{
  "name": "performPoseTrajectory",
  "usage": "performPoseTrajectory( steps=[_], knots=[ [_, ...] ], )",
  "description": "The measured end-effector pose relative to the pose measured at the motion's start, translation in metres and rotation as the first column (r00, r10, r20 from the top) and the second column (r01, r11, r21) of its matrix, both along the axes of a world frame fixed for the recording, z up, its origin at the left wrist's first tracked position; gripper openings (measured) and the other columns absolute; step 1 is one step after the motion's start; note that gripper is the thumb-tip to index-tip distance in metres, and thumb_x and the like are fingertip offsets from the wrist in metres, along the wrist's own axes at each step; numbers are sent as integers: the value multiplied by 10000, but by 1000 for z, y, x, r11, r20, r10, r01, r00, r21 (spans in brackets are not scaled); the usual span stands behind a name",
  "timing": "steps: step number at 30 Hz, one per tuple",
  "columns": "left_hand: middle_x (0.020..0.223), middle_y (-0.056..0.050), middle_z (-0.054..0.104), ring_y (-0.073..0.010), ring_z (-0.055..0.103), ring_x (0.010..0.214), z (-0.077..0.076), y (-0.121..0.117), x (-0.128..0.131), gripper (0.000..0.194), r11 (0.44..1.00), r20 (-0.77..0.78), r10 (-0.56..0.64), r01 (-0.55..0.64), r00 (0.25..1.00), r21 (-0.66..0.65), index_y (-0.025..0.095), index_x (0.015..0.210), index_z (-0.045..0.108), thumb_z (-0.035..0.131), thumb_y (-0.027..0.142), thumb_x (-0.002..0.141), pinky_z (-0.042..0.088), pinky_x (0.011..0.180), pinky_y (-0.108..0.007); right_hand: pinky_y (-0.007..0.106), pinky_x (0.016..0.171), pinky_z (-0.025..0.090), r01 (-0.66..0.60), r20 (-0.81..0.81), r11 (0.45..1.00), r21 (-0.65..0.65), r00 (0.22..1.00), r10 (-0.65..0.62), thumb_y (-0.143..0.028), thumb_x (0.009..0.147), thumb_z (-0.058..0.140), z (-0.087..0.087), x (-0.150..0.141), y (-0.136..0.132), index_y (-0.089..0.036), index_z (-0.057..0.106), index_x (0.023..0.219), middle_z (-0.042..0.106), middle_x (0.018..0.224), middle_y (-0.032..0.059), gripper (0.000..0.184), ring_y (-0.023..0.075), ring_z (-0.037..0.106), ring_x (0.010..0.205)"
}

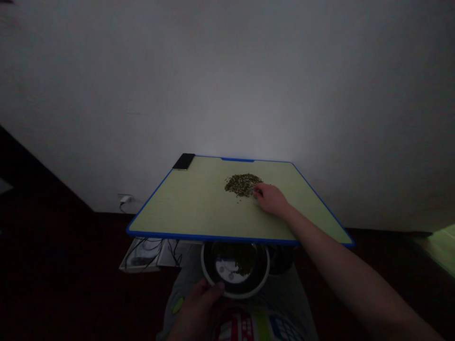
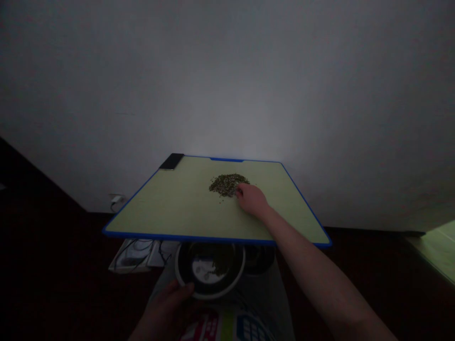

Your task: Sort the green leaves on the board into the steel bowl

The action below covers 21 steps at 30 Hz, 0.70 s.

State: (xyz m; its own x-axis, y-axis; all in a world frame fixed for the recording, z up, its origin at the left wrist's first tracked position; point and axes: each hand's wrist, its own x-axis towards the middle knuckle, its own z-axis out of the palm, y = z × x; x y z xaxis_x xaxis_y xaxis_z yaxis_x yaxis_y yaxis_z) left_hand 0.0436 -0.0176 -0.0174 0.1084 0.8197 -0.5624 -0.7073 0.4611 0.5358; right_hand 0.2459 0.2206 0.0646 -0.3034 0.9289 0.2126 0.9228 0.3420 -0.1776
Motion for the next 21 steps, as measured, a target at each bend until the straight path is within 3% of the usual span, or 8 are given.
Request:
performPoseTrajectory(
  steps=[12, 21],
  knots=[
    [849, -118, 798, -321, 739, 891, 2, 1, -2, 298, 998, 8, -55, 55, 998, 11, 154, 915, 680, 799, 231, 652, 562, 826, -441, 283, 752, 400, -28, 7, 1000, -3, 1000, 28, -263, 913, 477, 1, -6, 4, -190, 651, 1013, 704, 976, 81, 213, 209, 624, 898],
    [934, -150, 794, -339, 712, 994, -4, 1, -1, 304, 999, -5, -22, 22, 1000, 38, 144, 914, 702, 808, 222, 640, 559, 854, -445, 276, 746, 403, -38, -31, 999, -6, 999, 38, -261, 904, 486, -1, -6, 6, -189, 652, 1006, 711, 950, 72, 208, 198, 624, 869]
  ],
)
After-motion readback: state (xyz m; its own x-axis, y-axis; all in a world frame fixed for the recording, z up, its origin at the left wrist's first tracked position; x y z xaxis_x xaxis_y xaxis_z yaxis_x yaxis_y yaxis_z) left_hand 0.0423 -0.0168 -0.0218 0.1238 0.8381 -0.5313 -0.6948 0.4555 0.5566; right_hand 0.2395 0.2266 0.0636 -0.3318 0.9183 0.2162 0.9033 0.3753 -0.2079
